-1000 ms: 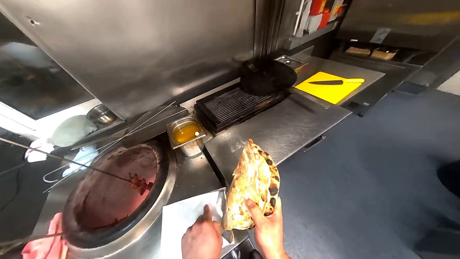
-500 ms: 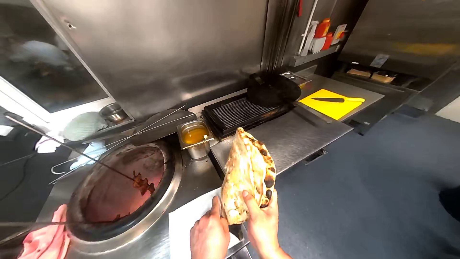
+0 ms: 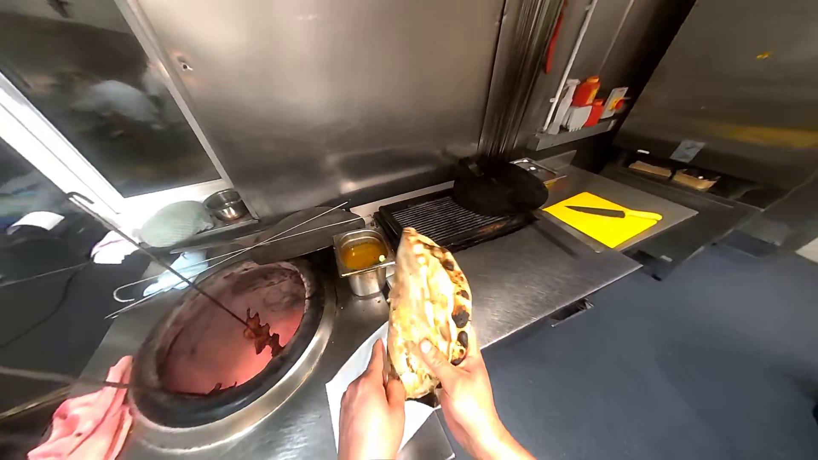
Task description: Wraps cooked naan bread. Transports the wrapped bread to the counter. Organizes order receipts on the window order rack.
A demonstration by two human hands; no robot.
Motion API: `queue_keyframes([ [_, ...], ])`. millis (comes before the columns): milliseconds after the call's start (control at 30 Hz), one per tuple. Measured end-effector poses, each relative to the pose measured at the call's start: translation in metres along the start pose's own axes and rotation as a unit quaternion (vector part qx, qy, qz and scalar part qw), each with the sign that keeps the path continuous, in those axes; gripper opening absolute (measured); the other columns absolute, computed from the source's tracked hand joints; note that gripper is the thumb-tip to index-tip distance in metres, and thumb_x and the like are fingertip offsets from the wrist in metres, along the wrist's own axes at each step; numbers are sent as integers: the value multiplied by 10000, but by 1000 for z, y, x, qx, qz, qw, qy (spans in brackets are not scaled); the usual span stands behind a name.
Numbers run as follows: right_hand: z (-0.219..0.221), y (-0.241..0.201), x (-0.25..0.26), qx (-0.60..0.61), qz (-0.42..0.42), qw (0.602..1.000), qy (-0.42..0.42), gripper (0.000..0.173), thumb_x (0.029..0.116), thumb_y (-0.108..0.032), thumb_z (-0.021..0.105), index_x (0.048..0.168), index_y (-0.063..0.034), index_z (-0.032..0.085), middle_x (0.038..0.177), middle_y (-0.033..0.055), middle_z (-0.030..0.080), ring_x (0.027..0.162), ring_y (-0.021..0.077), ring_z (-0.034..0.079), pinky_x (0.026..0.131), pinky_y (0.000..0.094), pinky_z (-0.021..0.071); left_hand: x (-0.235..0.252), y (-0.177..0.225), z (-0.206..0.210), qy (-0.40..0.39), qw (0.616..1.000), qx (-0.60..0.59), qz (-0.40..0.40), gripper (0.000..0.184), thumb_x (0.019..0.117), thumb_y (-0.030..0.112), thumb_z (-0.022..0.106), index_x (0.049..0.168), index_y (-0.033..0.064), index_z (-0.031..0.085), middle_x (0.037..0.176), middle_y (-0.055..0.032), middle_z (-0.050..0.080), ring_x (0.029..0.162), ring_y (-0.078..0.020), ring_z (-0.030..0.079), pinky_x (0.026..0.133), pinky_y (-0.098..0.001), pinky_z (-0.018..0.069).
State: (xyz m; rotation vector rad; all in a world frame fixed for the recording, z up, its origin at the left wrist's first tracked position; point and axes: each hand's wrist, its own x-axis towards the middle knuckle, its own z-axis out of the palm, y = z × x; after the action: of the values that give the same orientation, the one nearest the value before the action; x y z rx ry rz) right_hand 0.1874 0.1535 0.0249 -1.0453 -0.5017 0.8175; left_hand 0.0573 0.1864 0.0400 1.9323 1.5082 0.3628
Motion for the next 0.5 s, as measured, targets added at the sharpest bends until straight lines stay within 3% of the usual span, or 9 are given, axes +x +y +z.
queue_keyframes([
  [100, 11, -24, 10, -257, -20, 960, -105, 580, 774, -246, 860, 1242, -109, 546, 1033, 17, 711, 922, 104, 714, 806, 308, 626, 5, 0, -7, 46, 993, -113, 0, 627, 923, 141, 514, 1543, 70, 458, 708, -39, 605, 636, -192, 563, 656, -430, 505],
  [200, 32, -40, 12, -416, -22, 887, -201, 526, 814, -356, 820, 1229, -161, 563, 1027, -4, 690, 942, 116, 688, 833, 358, 590, 5, -5, -7, 104, 975, -197, -8, 492, 944, 123, 530, 1425, 34, 583, 859, -88, 730, 806, -207, 697, 799, -474, 567],
  [300, 52, -42, 7, -487, -73, 840, -225, 455, 837, -401, 739, 1190, -160, 585, 1030, 10, 673, 950, 143, 675, 814, 380, 575, 3, -12, -8, 163, 959, -232, 0, 361, 969, 131, 555, 1289, 12, 669, 881, -88, 745, 839, -196, 716, 825, -469, 578],
  [367, 61, -41, 3, -491, -88, 839, -217, 431, 837, -411, 720, 1156, -151, 594, 1035, 20, 648, 944, 146, 656, 804, 372, 565, 1, -16, -10, 190, 953, -234, 2, 371, 973, 117, 549, 1309, 2, 659, 933, -108, 757, 893, -213, 727, 863, -488, 573],
  [433, 67, -40, 4, -447, -89, 870, -188, 412, 855, -406, 710, 1147, -137, 598, 997, 9, 655, 897, 122, 663, 779, 346, 574, -3, -19, -14, 203, 952, -230, 7, 491, 951, 64, 493, 1431, -4, 572, 1071, -158, 759, 998, -255, 732, 930, -514, 560],
  [500, 71, -40, 8, -376, -80, 912, -144, 398, 881, -373, 691, 1170, -120, 589, 964, 8, 679, 868, 110, 685, 764, 341, 591, -7, -19, -19, 218, 952, -212, 23, 577, 924, 36, 455, 1498, -10, 493, 1063, -198, 751, 934, -294, 731, 873, -533, 560],
])
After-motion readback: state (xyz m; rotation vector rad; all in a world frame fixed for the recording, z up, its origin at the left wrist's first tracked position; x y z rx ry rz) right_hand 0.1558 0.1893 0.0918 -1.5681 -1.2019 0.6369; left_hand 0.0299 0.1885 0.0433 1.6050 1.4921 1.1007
